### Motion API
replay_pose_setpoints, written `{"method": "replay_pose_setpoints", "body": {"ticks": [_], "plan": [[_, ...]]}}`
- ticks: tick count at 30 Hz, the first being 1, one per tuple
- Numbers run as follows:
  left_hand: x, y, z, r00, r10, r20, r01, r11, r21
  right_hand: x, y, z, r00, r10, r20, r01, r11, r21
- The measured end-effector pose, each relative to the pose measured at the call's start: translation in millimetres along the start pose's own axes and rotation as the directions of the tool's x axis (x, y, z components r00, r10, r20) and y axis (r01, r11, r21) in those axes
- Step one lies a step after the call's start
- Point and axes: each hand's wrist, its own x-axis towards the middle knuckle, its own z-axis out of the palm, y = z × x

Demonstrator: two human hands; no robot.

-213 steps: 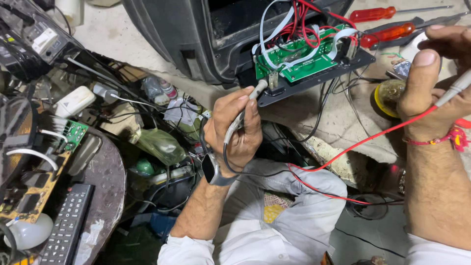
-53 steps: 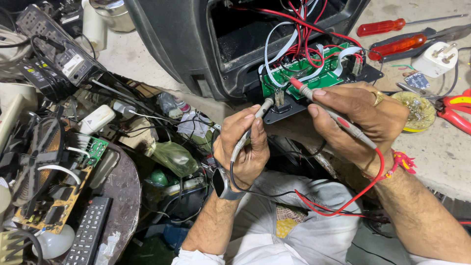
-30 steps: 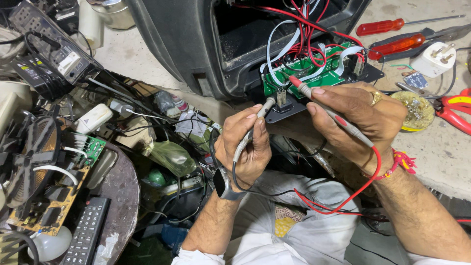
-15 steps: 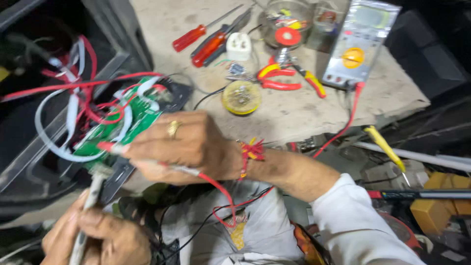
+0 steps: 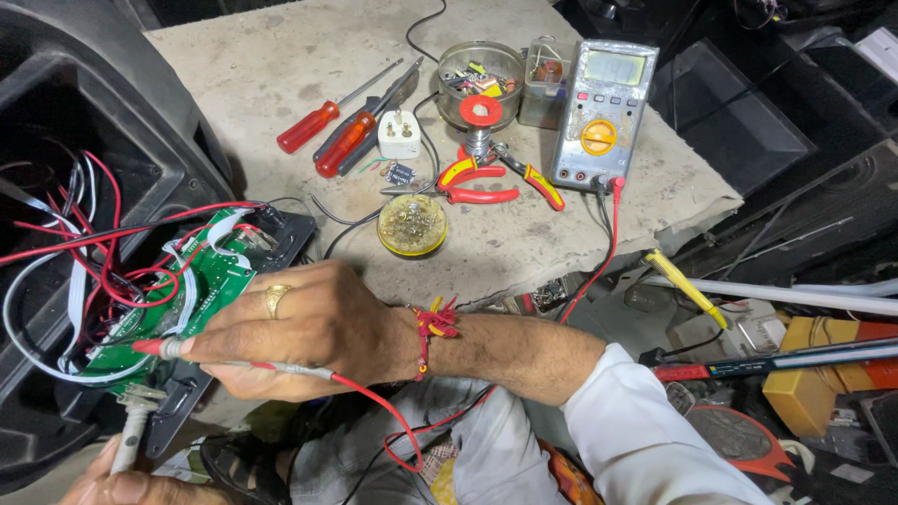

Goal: The person uses a multimeter to test various points on a green circuit board attached to a black plastic housing. They repeatedly place the probes on different components and connectors while seated on the floor in a cluttered workspace.

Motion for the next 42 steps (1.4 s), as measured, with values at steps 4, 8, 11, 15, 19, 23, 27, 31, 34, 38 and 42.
{"method": "replay_pose_setpoints", "body": {"ticks": [4,8,11,15,19,23,27,31,34,38,42], "plan": [[23.7,37.0,-4.7,0.982,0.189,0.020,-0.185,0.977,-0.106,-3.6,10.0,3.9,0.999,-0.052,-0.009,0.053,0.998,0.034],[39.1,63.7,-20.4,0.951,0.305,0.057,-0.302,0.952,-0.058,-1.7,16.8,12.7,0.995,-0.086,0.056,0.085,0.996,0.018],[49.7,69.4,-26.8,0.963,0.248,0.108,-0.235,0.964,-0.122,3.4,12.5,20.9,0.997,-0.029,0.072,0.026,0.999,0.044],[58.3,68.9,-30.4,0.972,0.207,0.114,-0.178,0.958,-0.223,7.9,6.7,29.9,0.999,-0.022,0.025,0.020,0.996,0.091],[59.0,66.1,-34.2,0.968,0.202,0.150,-0.167,0.962,-0.216,2.7,8.3,34.5,1.000,0.008,0.004,-0.009,0.998,0.059],[57.1,62.4,-34.4,0.966,0.209,0.150,-0.175,0.961,-0.213,-3.8,12.8,35.5,1.000,0.028,-0.004,-0.028,0.998,0.051],[56.9,61.8,-35.9,0.964,0.208,0.165,-0.173,0.964,-0.204,-3.7,13.2,35.2,1.000,0.016,0.014,-0.016,0.999,0.042],[58.3,62.9,-37.2,0.962,0.213,0.172,-0.179,0.964,-0.198,-1.3,11.7,36.0,1.000,0.017,0.017,-0.018,0.999,0.048],[58.2,62.8,-36.8,0.960,0.215,0.178,-0.178,0.964,-0.200,-1.6,11.8,36.3,1.000,0.016,0.008,-0.017,0.999,0.042],[56.6,62.7,-35.3,0.960,0.209,0.186,-0.174,0.967,-0.188,-1.6,11.7,35.6,0.999,0.044,0.022,-0.045,0.997,0.068],[57.0,63.4,-35.4,0.960,0.210,0.187,-0.172,0.965,-0.197,5.0,6.7,32.9,0.998,0.048,0.046,-0.050,0.997,0.051]]}}
